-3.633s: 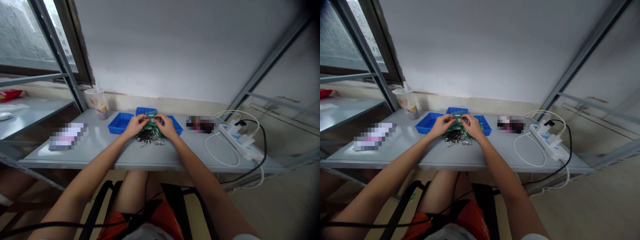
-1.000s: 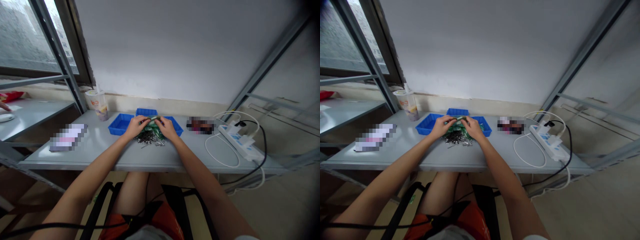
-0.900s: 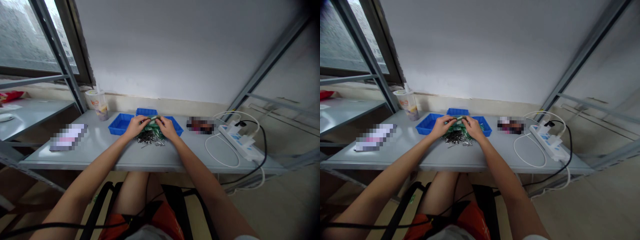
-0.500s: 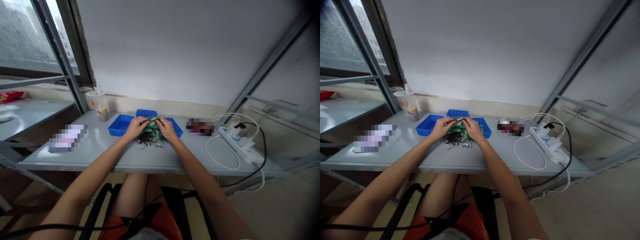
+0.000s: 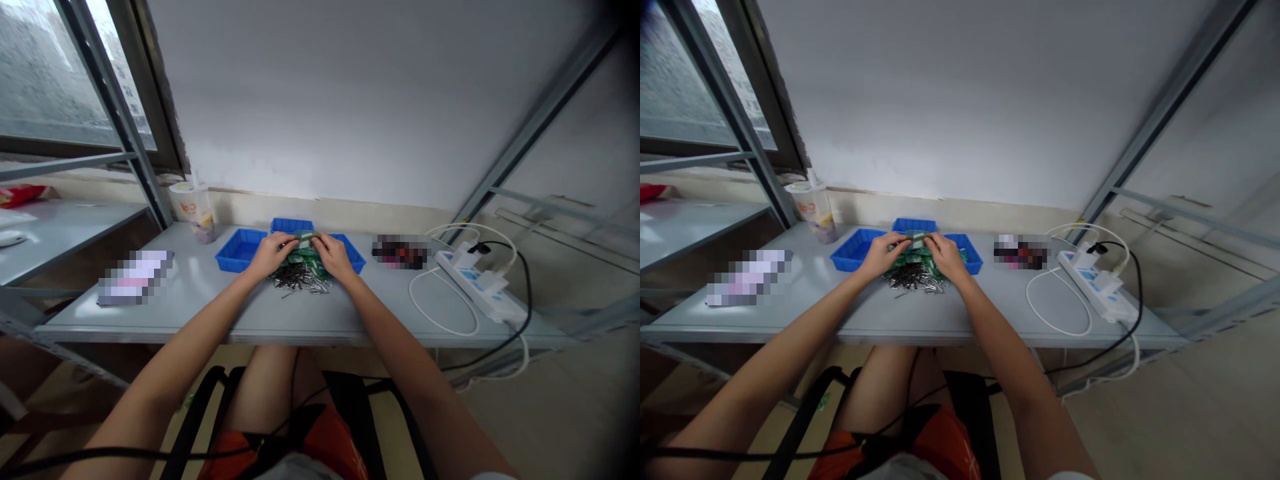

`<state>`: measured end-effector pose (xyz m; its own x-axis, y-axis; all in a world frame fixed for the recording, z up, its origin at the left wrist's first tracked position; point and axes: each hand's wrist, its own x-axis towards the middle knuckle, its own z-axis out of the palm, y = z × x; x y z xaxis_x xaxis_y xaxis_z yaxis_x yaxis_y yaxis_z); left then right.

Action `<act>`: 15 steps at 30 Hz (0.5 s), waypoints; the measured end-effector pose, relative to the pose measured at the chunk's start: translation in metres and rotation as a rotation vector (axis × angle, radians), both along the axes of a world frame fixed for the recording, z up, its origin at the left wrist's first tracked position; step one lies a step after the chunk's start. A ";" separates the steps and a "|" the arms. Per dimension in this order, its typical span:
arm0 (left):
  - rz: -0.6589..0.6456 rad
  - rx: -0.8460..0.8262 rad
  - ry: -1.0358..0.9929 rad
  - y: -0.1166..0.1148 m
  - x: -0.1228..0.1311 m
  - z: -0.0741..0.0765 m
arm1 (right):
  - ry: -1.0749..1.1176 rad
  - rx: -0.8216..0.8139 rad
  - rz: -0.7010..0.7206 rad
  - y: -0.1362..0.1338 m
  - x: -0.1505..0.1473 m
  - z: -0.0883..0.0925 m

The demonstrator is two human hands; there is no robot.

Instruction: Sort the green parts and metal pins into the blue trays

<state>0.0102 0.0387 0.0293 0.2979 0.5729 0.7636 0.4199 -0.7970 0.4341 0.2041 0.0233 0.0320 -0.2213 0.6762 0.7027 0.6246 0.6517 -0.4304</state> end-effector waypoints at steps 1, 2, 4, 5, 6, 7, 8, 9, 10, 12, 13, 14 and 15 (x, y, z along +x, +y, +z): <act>0.002 -0.002 -0.002 0.000 0.000 0.000 | -0.001 -0.003 -0.001 0.000 0.000 0.000; 0.002 -0.005 -0.002 -0.001 0.000 0.000 | -0.003 -0.004 0.000 0.000 0.000 0.000; 0.002 -0.008 -0.004 -0.001 0.000 0.001 | -0.004 -0.004 0.005 -0.001 0.000 0.001; 0.001 -0.010 -0.001 -0.002 0.000 0.001 | -0.003 -0.003 0.007 -0.001 0.000 0.001; 0.002 -0.013 0.001 -0.002 0.000 0.001 | -0.002 -0.003 0.007 -0.002 0.000 0.002; 0.003 -0.016 0.006 -0.002 0.000 0.001 | -0.002 -0.005 0.006 -0.002 0.000 0.002; 0.003 -0.020 0.010 -0.002 0.000 0.002 | -0.002 -0.007 0.004 -0.002 0.000 0.002; 0.002 -0.023 0.011 -0.003 0.000 0.002 | -0.002 -0.010 0.001 -0.003 0.000 0.003; 0.000 -0.025 0.011 -0.003 0.000 0.002 | -0.003 -0.011 -0.001 -0.003 0.000 0.003; -0.005 -0.031 0.006 -0.003 0.000 0.002 | -0.005 -0.009 -0.008 -0.002 0.000 0.002; -0.007 -0.034 0.004 -0.003 0.000 0.002 | -0.007 -0.007 -0.012 -0.002 0.000 0.002; -0.008 -0.037 0.002 -0.004 0.000 0.002 | -0.008 -0.003 -0.016 -0.001 0.000 0.002; -0.009 -0.041 0.004 -0.004 0.000 0.003 | -0.010 0.001 -0.017 -0.001 0.000 0.001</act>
